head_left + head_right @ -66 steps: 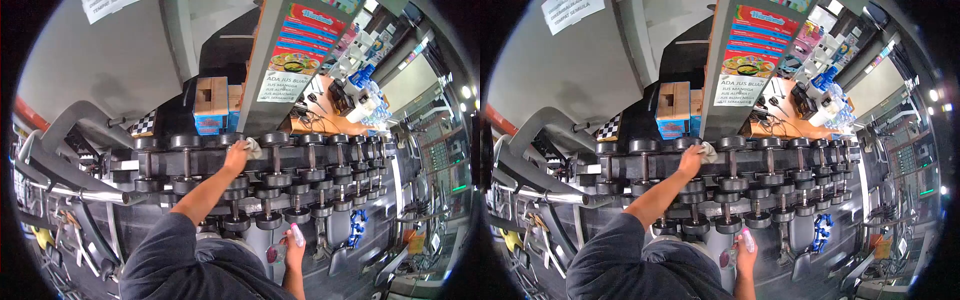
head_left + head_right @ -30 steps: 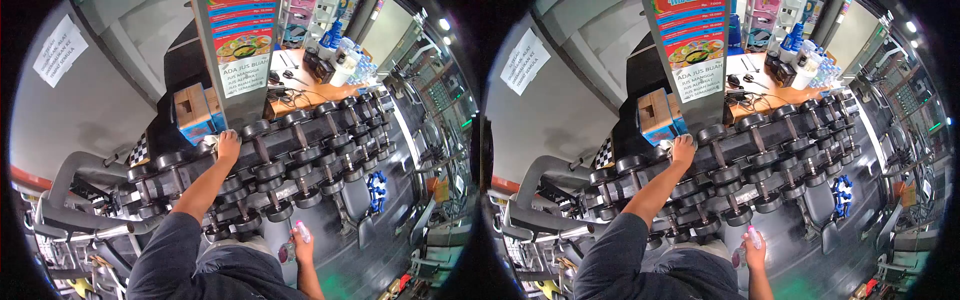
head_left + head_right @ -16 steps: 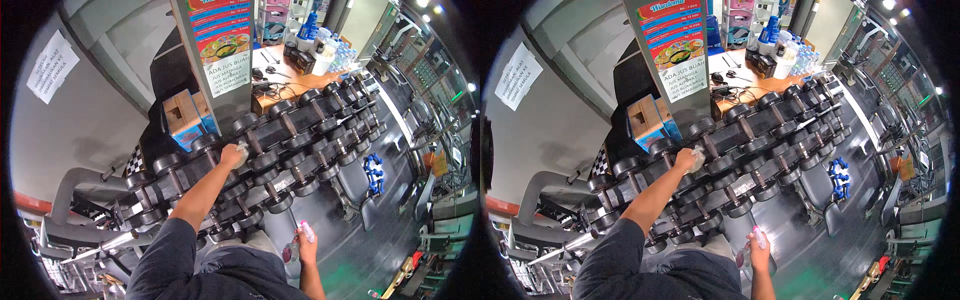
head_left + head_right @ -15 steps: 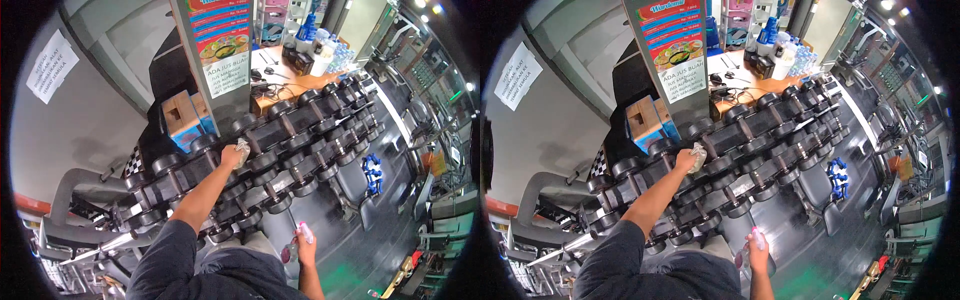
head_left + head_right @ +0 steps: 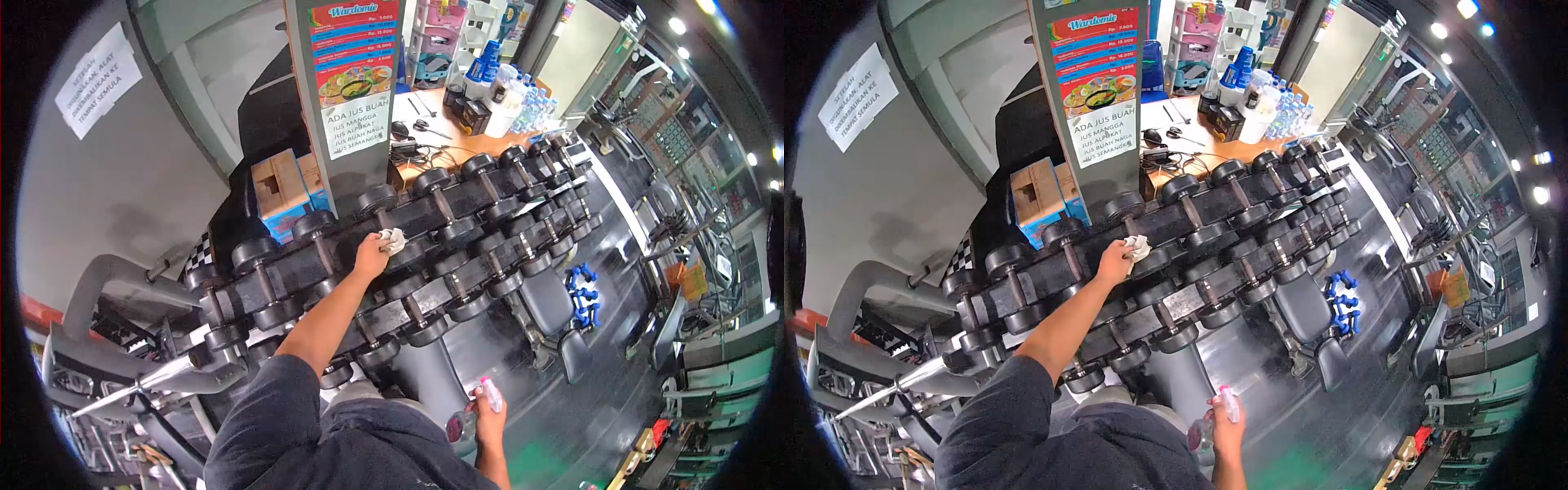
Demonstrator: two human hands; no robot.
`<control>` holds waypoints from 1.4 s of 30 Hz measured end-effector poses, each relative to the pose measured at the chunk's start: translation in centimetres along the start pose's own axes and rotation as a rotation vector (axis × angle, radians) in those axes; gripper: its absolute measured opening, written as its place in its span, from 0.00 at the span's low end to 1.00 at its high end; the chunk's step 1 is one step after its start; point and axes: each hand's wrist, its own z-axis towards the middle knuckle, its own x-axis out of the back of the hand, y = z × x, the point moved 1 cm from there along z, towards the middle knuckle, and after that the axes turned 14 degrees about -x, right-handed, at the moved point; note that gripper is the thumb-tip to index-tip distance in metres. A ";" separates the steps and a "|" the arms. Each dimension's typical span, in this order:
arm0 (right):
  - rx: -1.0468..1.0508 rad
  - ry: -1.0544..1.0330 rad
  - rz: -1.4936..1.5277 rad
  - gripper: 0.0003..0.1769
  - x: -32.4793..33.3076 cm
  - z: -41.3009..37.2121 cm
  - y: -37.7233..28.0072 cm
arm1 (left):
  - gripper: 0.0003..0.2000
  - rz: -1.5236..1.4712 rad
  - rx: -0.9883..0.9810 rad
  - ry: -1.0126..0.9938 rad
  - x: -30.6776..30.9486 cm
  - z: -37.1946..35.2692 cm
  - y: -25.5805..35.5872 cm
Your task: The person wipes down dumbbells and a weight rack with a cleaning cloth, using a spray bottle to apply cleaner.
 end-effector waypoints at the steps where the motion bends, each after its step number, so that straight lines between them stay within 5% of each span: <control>1: 0.007 0.011 -0.007 0.15 0.8 0.0 -0.2 | 0.13 0.015 0.005 0.032 0.3 0.2 0.0; 7: 0.029 0.061 -0.033 0.20 3.4 0.6 -1.1 | 0.15 0.016 0.006 0.271 0.7 2.5 -0.7; 12: 0.013 0.075 -0.031 0.17 1.6 1.1 -3.3 | 0.23 -0.071 -0.013 -0.022 -0.3 5.0 -1.8; 16: 0.023 0.068 -0.082 0.16 0.2 2.0 -3.8 | 0.29 0.300 -0.250 -0.197 -1.4 5.0 -2.4; 29: -0.014 0.038 -0.090 0.13 -4.3 5.6 -5.8 | 0.21 0.027 -0.146 -0.199 -2.8 4.3 -4.2; 30: -0.013 0.036 -0.104 0.14 -4.3 5.7 -6.0 | 0.19 -0.044 -0.152 -0.084 -3.0 5.2 -4.4; 33: -0.026 0.045 -0.062 0.14 -4.4 5.7 -6.7 | 0.19 0.213 -0.245 0.105 -1.2 7.3 -4.6; 37: -0.013 0.070 -0.086 0.13 -4.2 5.9 -6.8 | 0.21 0.251 -0.184 0.115 -1.9 6.3 -3.9; 42: -0.040 0.078 -0.043 0.13 -3.9 6.0 -6.2 | 0.17 -0.102 -0.183 -0.204 -3.8 2.5 -4.8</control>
